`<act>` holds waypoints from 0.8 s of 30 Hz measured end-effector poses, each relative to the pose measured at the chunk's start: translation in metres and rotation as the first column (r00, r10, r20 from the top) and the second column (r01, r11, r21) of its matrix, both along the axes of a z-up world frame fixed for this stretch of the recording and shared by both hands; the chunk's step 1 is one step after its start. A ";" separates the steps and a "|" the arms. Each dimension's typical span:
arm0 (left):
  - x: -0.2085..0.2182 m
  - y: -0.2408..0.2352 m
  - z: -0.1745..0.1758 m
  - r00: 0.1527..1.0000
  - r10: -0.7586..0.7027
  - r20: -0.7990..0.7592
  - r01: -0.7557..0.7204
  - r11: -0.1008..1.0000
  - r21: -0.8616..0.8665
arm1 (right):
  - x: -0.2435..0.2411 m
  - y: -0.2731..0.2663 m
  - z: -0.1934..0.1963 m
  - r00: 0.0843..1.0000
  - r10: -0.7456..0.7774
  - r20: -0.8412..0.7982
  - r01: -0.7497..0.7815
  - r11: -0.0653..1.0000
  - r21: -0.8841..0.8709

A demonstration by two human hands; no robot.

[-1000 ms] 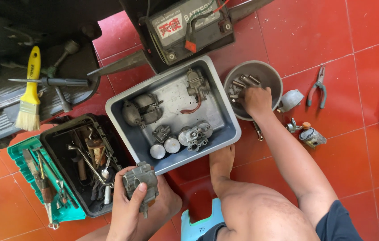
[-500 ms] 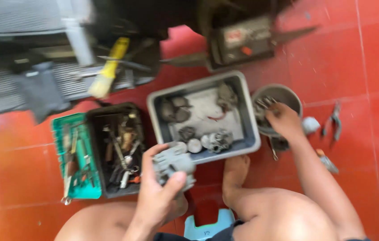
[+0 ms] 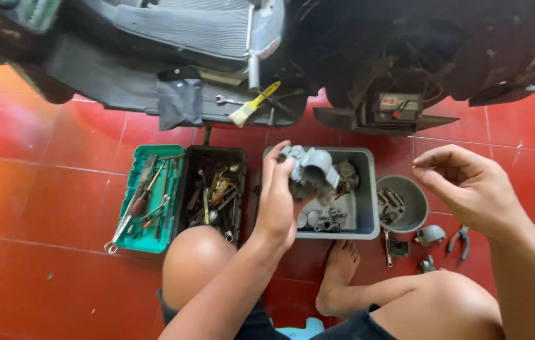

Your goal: The person sits on a small stool and handles a carburetor, initially holding it with a red hose attached. They place the carburetor into a metal tray containing other parts, then pick it up again to remove a small component. Using a screwdriver, the person works on the carburetor, manipulating internal parts while holding the assembly in their hands.

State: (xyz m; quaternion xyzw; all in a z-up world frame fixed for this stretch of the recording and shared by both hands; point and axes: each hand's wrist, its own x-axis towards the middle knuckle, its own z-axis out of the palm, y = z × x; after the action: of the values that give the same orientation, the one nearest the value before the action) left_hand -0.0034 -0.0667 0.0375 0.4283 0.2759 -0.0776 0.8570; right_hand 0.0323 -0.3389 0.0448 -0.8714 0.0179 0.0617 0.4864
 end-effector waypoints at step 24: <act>0.011 -0.025 0.000 0.975 0.207 0.077 -0.181 0.949 -0.257 | -0.039 0.083 0.006 0.848 0.037 0.528 -0.069 0.997 0.039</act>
State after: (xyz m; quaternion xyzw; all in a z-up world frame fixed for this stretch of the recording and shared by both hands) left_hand 0.0077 -0.0916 0.0370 0.2918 0.2604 -0.0048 0.9203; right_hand -0.0066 -0.2559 0.0509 -0.8409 -0.1418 -0.1657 0.4953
